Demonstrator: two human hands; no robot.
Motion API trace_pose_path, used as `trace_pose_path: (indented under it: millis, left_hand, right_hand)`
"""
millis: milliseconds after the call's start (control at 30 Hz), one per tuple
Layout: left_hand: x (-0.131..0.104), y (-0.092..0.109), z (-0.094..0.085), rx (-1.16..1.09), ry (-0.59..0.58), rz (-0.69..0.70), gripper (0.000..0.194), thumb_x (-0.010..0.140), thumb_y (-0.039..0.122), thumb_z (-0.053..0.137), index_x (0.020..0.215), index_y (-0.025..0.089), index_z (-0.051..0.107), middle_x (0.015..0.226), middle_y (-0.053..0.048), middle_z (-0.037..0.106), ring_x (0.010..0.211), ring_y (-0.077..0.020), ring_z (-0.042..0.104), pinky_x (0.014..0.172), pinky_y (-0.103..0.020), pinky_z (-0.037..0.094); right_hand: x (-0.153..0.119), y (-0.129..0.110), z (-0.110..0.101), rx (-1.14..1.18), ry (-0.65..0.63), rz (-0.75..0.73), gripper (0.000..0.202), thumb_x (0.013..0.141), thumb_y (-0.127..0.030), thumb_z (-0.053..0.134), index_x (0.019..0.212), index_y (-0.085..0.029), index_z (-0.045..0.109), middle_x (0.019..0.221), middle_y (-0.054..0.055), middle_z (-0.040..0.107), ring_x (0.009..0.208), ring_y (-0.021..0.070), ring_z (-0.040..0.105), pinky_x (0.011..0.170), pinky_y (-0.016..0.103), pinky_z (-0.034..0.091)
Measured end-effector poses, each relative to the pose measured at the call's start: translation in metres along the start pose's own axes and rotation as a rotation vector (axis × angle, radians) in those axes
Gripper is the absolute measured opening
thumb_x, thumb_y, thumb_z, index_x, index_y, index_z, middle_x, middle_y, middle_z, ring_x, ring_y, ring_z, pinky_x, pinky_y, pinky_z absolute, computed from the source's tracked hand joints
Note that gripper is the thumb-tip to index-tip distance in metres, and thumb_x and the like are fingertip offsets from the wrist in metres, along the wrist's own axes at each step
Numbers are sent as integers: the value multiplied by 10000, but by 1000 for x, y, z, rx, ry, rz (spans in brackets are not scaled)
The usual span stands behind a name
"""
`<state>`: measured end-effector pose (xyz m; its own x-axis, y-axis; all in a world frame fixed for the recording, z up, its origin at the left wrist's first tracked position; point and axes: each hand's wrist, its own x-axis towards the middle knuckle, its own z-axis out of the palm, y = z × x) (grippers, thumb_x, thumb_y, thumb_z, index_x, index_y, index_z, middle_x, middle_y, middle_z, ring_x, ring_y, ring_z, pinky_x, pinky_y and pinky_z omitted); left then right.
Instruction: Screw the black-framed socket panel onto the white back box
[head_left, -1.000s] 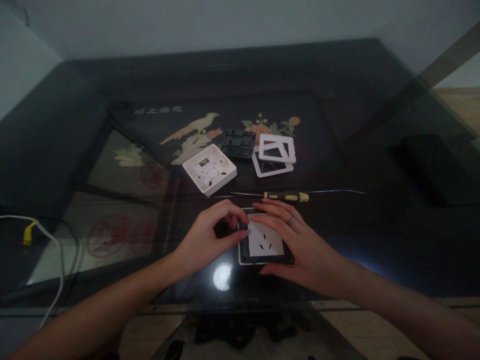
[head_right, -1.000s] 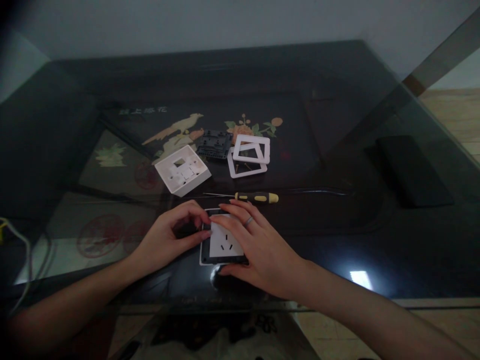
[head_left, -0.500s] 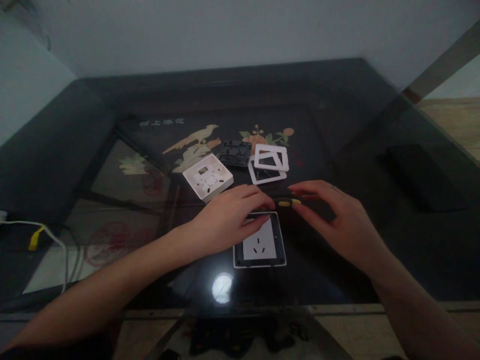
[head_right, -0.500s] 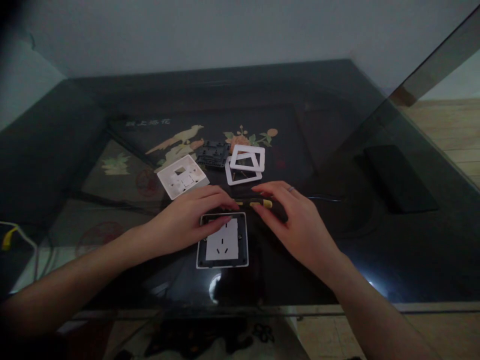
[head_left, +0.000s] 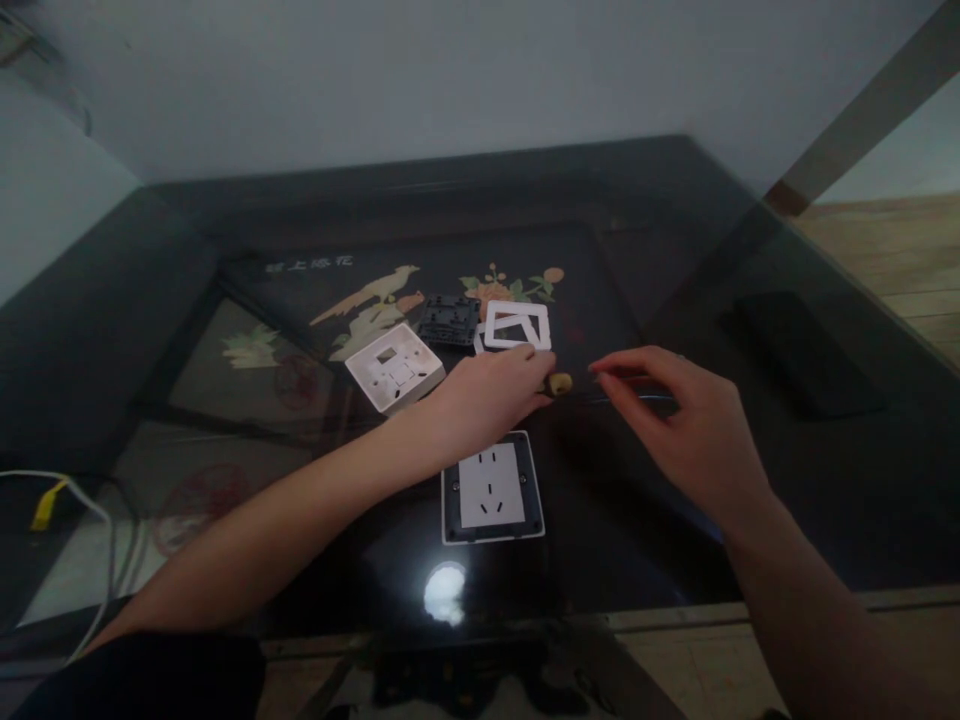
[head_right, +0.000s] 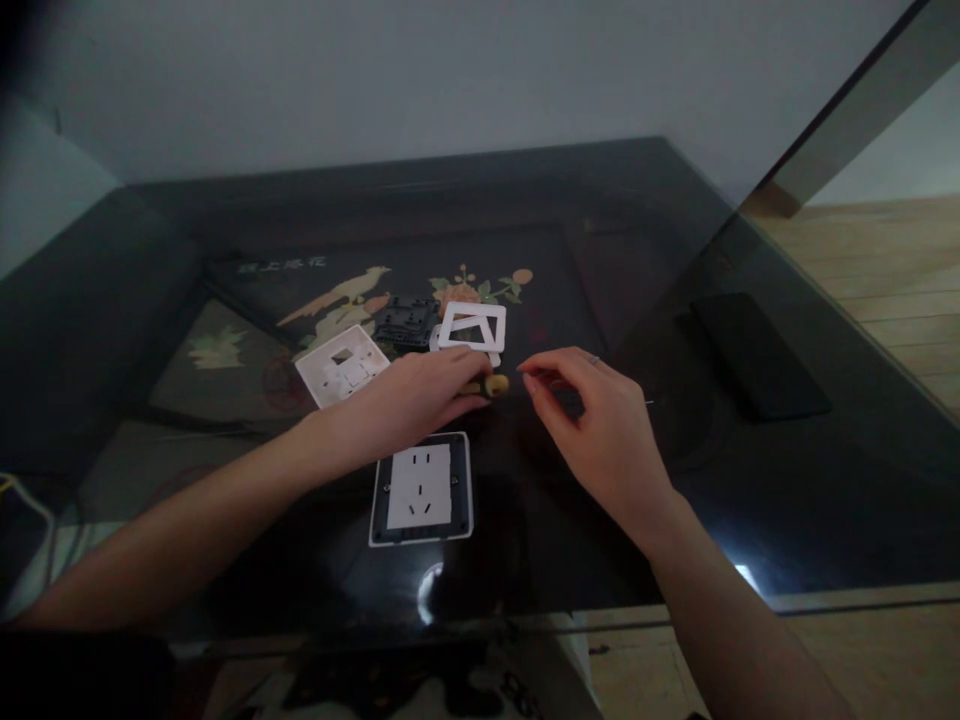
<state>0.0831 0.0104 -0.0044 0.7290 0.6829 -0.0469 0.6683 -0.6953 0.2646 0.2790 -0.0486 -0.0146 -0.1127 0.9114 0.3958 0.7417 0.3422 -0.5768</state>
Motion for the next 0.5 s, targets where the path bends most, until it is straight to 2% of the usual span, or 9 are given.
trace_pose_path:
  millis: [33,100,133,167,233,300,333,433,500]
  left_hand:
    - [-9,-3,-9,-21,62,-22,226,964,243,568,1159,128,572,1113,-123,660,992,-281,684,816,-419,566]
    - [-30,-12,-28,-202,407,23,303,928,189,621,1224,165,559,1187,-93,643,1058,-254,661,886,-413,560]
    - [-42,-16,-36,-293,552,108,381,921,174,627,1288,197,531,1240,-69,621,1060,-228,656,861,-375,577]
    - [-54,-21,-41,-384,651,129,449,926,154,616,1347,249,492,1315,-35,575,1073,-197,646,825,-328,594]
    - [-76,-31,-44,-573,858,100,476,927,151,630,1356,302,490,1367,2,532,976,-143,660,717,-267,622]
    - [-93,-39,-35,-841,908,14,386,972,214,589,1337,318,518,1099,16,673,790,-116,703,670,-265,642]
    - [-100,-43,-28,-995,916,-49,367,970,231,599,1321,317,537,1030,18,701,782,-124,718,676,-266,648]
    - [-111,-50,-2,-1348,930,-192,455,864,218,745,1283,285,579,981,5,740,816,-134,736,720,-250,654]
    - [-116,-49,9,-1428,949,-252,527,797,167,804,1266,281,591,985,4,741,838,-137,735,756,-258,656]
  right_hand:
    - [-2,-4,0,5,-4,-20,91,911,-181,583,939,-221,660,909,36,730,793,202,699,739,358,576]
    - [-6,-11,1,29,-27,-71,105,924,-170,565,938,-233,649,899,28,728,807,198,700,756,355,578]
    - [-8,-15,3,55,-58,-101,111,930,-166,556,949,-231,643,904,29,726,819,192,700,759,345,581]
    - [-11,-19,5,88,-106,-130,110,936,-170,551,974,-225,639,930,37,725,848,188,700,772,336,584]
    - [-16,-25,13,156,-234,-187,142,934,-226,581,1067,-206,627,1053,73,709,961,198,688,837,345,586]
    - [-23,-30,22,192,-370,-236,364,890,-342,661,1211,-189,584,1253,128,639,1144,243,626,939,405,562]
    - [-26,-32,28,194,-429,-260,503,850,-402,704,1276,-185,548,1340,151,586,1225,272,575,982,444,540]
    - [-34,-35,42,179,-544,-308,802,737,-512,781,1383,-170,452,1478,195,458,1370,334,424,1056,533,472]
    - [-36,-34,48,168,-582,-299,869,720,-529,787,1412,-161,413,1505,206,423,1401,345,376,1079,557,443]
